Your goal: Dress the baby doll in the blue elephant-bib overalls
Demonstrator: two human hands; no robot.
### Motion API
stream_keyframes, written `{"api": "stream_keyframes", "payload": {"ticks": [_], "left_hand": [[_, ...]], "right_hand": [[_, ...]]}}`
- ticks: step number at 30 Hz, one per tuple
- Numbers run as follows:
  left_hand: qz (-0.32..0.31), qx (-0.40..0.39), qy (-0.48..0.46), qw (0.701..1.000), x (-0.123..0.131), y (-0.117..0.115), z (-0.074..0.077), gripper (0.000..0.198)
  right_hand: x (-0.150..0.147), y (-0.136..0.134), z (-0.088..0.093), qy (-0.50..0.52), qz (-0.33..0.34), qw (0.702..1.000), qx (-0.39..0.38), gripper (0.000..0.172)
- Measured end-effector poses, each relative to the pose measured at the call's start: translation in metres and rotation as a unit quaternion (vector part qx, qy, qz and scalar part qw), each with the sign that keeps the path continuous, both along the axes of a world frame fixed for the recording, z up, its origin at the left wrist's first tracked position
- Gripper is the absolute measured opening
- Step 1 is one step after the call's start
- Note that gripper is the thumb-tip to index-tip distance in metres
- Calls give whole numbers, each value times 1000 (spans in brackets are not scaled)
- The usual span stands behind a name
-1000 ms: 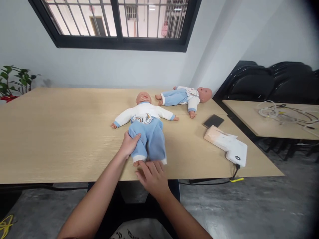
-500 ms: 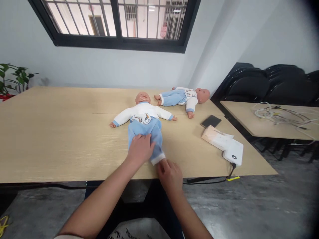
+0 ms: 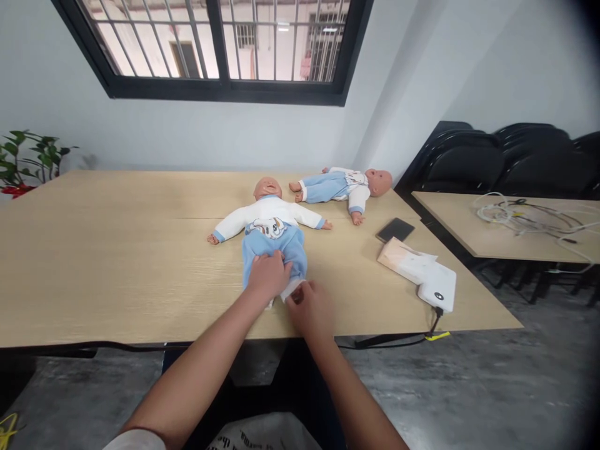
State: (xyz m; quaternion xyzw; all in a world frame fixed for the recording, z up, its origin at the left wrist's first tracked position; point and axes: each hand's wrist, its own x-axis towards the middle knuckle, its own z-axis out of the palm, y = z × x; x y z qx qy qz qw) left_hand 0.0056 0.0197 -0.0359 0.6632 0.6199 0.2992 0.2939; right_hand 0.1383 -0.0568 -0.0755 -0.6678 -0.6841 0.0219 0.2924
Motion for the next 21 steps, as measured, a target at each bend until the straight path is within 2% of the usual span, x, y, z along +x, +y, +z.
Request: {"api": "stream_keyframes", "payload": {"ticks": [4,9,14,18,21], "left_hand": [[-6,-17,-46,999,-4,-3,-1,22],[-25,-29,-76,996,-5,-11,-4,29],[-91,7,31,995,-14,-24,-3,29],[-140,10,132,981,-20,-30,-2,25],[-147,14,159,976,-22,-29,-3,15]], "right_hand": [[9,6,1,112,-6,993,-22,15],[15,13,9,101,-20,993,-50,22],[19,15,14,50,-5,996,-77,21],[25,17,20,125,10,983,-132,22],[34,18,29,199,28,961,-189,24]]}}
